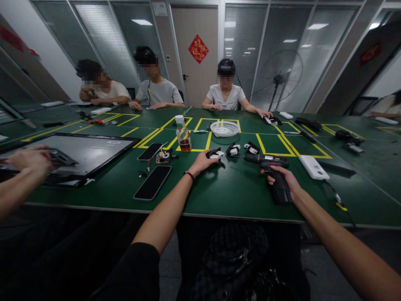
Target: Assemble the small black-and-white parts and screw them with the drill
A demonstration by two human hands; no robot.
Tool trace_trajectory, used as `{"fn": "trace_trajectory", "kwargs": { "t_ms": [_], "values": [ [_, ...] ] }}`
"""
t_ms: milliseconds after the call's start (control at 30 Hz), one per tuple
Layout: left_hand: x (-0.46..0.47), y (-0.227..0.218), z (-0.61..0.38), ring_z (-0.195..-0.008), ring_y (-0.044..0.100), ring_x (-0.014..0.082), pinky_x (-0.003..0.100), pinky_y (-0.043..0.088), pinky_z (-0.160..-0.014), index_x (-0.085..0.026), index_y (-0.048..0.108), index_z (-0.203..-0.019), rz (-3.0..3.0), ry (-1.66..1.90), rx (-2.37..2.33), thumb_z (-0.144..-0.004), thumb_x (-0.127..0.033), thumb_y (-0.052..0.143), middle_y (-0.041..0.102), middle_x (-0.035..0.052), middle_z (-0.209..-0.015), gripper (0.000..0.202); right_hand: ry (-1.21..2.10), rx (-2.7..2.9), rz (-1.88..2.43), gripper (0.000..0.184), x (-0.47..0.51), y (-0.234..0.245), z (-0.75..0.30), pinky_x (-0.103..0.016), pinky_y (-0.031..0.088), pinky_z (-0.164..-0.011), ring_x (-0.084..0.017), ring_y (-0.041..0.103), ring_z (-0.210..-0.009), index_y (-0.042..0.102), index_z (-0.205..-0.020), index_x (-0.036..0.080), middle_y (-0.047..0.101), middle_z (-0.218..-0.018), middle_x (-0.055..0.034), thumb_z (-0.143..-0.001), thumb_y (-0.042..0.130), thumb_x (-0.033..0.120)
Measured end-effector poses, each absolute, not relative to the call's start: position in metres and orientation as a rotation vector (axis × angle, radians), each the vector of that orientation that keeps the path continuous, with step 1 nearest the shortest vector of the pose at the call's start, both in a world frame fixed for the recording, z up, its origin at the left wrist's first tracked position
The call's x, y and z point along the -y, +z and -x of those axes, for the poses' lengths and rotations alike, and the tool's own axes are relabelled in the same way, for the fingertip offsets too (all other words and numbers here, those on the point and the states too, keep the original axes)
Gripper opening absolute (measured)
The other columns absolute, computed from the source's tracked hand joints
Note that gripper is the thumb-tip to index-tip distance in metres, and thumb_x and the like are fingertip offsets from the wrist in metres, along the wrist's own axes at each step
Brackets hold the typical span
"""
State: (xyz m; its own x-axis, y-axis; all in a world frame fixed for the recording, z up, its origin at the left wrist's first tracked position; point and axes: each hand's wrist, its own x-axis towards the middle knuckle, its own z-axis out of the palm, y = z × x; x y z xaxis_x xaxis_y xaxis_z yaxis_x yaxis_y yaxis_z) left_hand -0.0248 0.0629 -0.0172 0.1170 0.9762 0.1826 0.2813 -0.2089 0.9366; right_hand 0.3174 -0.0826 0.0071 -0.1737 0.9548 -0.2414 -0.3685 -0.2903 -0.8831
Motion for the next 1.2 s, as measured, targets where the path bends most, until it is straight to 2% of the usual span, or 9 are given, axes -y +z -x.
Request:
{"fn": "trace_trajectory", "kwargs": {
  "t_ms": [133, 300, 400, 500, 633, 767, 967, 1067, 1200],
  "values": [
    [-0.067, -0.019, 0.025, -0.089, 0.064, 0.0215, 0.033, 0.051, -0.08, -0.017, 0.067, -0.117, -1.478, 1.191, -1.249, -0.058, -0.03, 0.083, 0.069, 0.0107, -0.106, 0.062, 1.716, 0.786, 1.137, 0.03, 0.083, 0.009, -0.34, -0.025, 0.05, -0.048, -0.015, 0.057, -0.054, 0.063, -0.106, 0.011, 0.067, -0.069, -0.0084, -0.088, 0.056, 0.034],
    [-0.071, -0.02, 0.021, -0.077, 0.062, 0.0158, 0.026, 0.051, -0.062, -0.014, 0.069, -0.108, -1.207, 1.209, -1.143, -0.066, -0.033, 0.078, 0.068, 0.0111, -0.102, 0.048, 1.682, 0.778, 1.317, 0.033, 0.079, 0.006, -0.381, -0.028, 0.057, -0.056, -0.016, 0.063, -0.062, 0.06, -0.112, 0.012, 0.071, -0.101, -0.0165, -0.086, 0.059, 0.032],
    [-0.073, -0.019, 0.018, -0.071, 0.06, 0.0131, 0.024, 0.05, -0.058, -0.011, 0.07, -0.095, -1.045, 1.197, -1.075, -0.068, -0.032, 0.076, 0.068, 0.0114, -0.099, 0.034, 1.569, 0.886, 1.611, 0.038, 0.067, 0.006, -0.4, -0.032, 0.057, -0.057, -0.02, 0.066, -0.066, 0.061, -0.105, 0.012, 0.072, -0.094, -0.019, -0.082, 0.066, 0.041],
    [-0.074, -0.02, 0.016, -0.071, 0.059, 0.0118, 0.022, 0.05, -0.057, -0.012, 0.069, -0.091, -0.952, 1.189, -1.042, -0.07, -0.03, 0.075, 0.067, 0.0103, -0.097, 0.028, 1.245, 1.142, 1.987, 0.045, 0.053, 0.013, -0.408, -0.038, 0.054, -0.057, -0.027, 0.066, -0.067, 0.064, -0.089, 0.013, 0.07, -0.078, -0.0182, -0.076, 0.068, 0.056],
    [-0.073, -0.018, 0.015, -0.076, 0.061, 0.0128, 0.023, 0.053, -0.063, -0.013, 0.068, -0.092, -0.919, 1.174, -1.023, -0.074, -0.028, 0.072, 0.067, 0.0097, -0.097, 0.024, 0.393, 1.648, 2.335, 0.053, 0.045, 0.03, -0.405, -0.04, 0.05, -0.06, -0.031, 0.065, -0.07, 0.062, -0.066, 0.017, 0.062, -0.063, -0.0143, -0.075, 0.06, 0.069],
    [-0.069, -0.014, 0.013, -0.08, 0.064, 0.0148, 0.023, 0.055, -0.064, -0.013, 0.067, -0.093, -0.896, 1.16, -0.985, -0.075, -0.027, 0.071, 0.069, 0.0107, -0.097, 0.024, 0.042, 1.83, 2.221, 0.041, 0.048, 0.044, -0.389, -0.038, 0.048, -0.067, -0.033, 0.064, -0.086, 0.058, -0.066, 0.017, 0.062, -0.071, -0.0165, -0.078, 0.064, 0.056],
    [-0.064, -0.012, 0.012, -0.087, 0.068, 0.0176, 0.026, 0.057, -0.071, -0.012, 0.063, -0.098, -0.89, 1.168, -0.904, -0.072, -0.024, 0.074, 0.069, 0.0122, -0.1, 0.031, 0.097, 2.066, 1.556, 0.015, 0.028, 0.038, -0.301, -0.036, 0.045, -0.073, -0.025, 0.06, -0.082, 0.068, -0.09, 0.022, 0.065, -0.085, -0.0104, -0.081, 0.069, 0.034],
    [-0.064, -0.015, 0.012, -0.086, 0.069, 0.0177, 0.03, 0.059, -0.075, -0.013, 0.061, -0.098, -0.891, 1.195, -0.896, -0.071, -0.023, 0.075, 0.068, 0.0108, -0.097, 0.032, 0.344, 2.305, 1.24, 0.019, 0.01, 0.018, -0.242, -0.034, 0.044, -0.077, -0.021, 0.059, -0.081, 0.068, -0.104, 0.024, 0.065, -0.09, -0.0074, -0.086, 0.064, 0.029],
    [-0.067, -0.019, 0.011, -0.084, 0.068, 0.0168, 0.033, 0.06, -0.077, -0.014, 0.061, -0.098, -0.91, 1.212, -0.912, -0.069, -0.021, 0.076, 0.068, 0.0087, -0.094, 0.034, 0.383, 2.336, 1.25, 0.036, -0.014, -0.008, -0.19, -0.031, 0.043, -0.079, -0.019, 0.058, -0.085, 0.062, -0.117, 0.022, 0.061, -0.1, -0.0071, -0.082, 0.071, 0.029]
  ]
}}
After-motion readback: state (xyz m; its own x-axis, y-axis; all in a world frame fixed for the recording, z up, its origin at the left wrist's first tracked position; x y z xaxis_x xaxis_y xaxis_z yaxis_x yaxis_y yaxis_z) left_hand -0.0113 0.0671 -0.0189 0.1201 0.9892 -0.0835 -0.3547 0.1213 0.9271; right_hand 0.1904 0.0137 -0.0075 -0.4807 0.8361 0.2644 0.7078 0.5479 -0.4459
